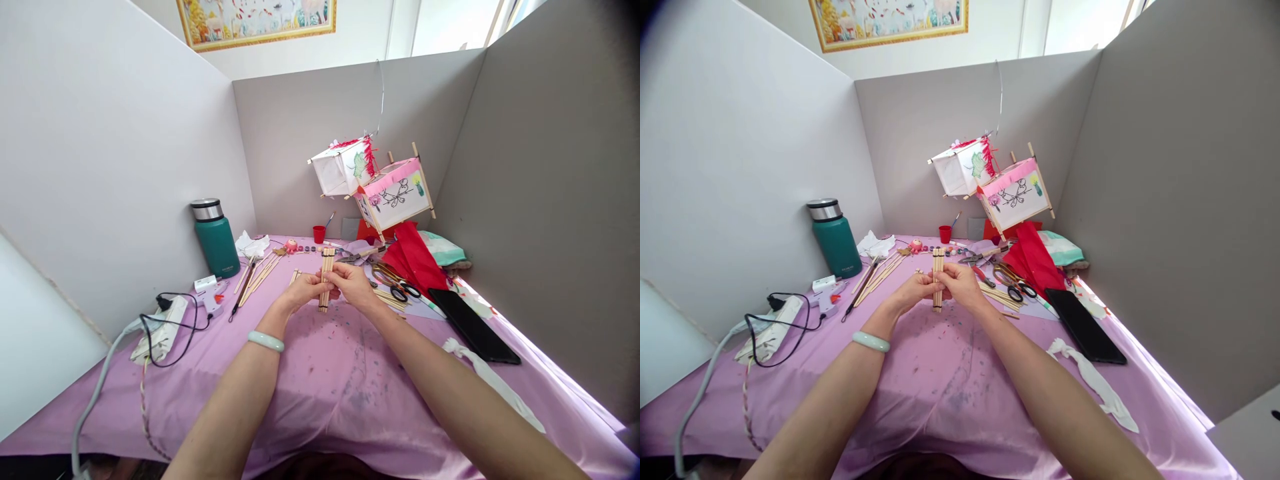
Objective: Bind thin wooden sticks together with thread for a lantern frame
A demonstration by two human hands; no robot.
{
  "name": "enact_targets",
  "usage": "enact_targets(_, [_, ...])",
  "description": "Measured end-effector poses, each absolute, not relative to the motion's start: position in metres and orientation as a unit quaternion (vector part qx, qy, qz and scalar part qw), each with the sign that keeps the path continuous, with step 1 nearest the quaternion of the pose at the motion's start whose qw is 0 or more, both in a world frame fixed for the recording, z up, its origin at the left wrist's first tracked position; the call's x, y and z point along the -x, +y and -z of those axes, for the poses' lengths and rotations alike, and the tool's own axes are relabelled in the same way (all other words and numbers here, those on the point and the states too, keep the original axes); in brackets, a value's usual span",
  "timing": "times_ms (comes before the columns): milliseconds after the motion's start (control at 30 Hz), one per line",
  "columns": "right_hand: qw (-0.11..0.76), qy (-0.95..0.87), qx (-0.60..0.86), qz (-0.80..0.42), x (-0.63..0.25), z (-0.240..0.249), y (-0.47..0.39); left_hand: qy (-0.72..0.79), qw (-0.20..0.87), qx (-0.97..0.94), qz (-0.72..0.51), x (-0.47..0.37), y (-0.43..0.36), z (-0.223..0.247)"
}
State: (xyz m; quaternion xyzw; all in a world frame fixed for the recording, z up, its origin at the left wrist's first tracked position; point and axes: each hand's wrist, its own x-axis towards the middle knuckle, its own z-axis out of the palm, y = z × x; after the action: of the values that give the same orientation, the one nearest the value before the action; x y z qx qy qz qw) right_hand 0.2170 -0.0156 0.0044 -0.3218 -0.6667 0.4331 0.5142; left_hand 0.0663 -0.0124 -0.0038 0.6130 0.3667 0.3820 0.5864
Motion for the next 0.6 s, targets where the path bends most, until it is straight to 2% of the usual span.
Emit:
enact_targets(100, [0.522,-0.666,0.322,-0.424,-0.217,-0.006,-0.016,0.365,0.564,-0.654,-0.348,-0.052,-0.015,-0.007])
enact_targets(167, [0.532,-0.662,0.318,-0.422,-0.217,-0.006,-0.013,0.401,0.510,-0.666,-0.367,-0.040,-0.014,-0.012])
enact_targets(267, [0.530,-0.647,0.326,-0.441,-0.219,-0.006,-0.009,0.606,0.303,-0.614,-0.405,-0.029,-0.008,-0.011])
enact_targets(367, [0.523,-0.640,0.348,-0.443,-0.220,-0.004,-0.007,0.756,0.102,-0.590,-0.266,-0.028,-0.001,-0.004])
enact_targets(467, [0.522,-0.641,0.347,-0.443,-0.219,-0.004,-0.009,0.799,0.076,-0.582,-0.134,-0.033,0.003,0.000])
enact_targets(600, [0.518,-0.643,0.336,-0.453,-0.218,-0.005,-0.011,0.803,0.110,-0.577,-0.102,-0.036,0.007,0.001])
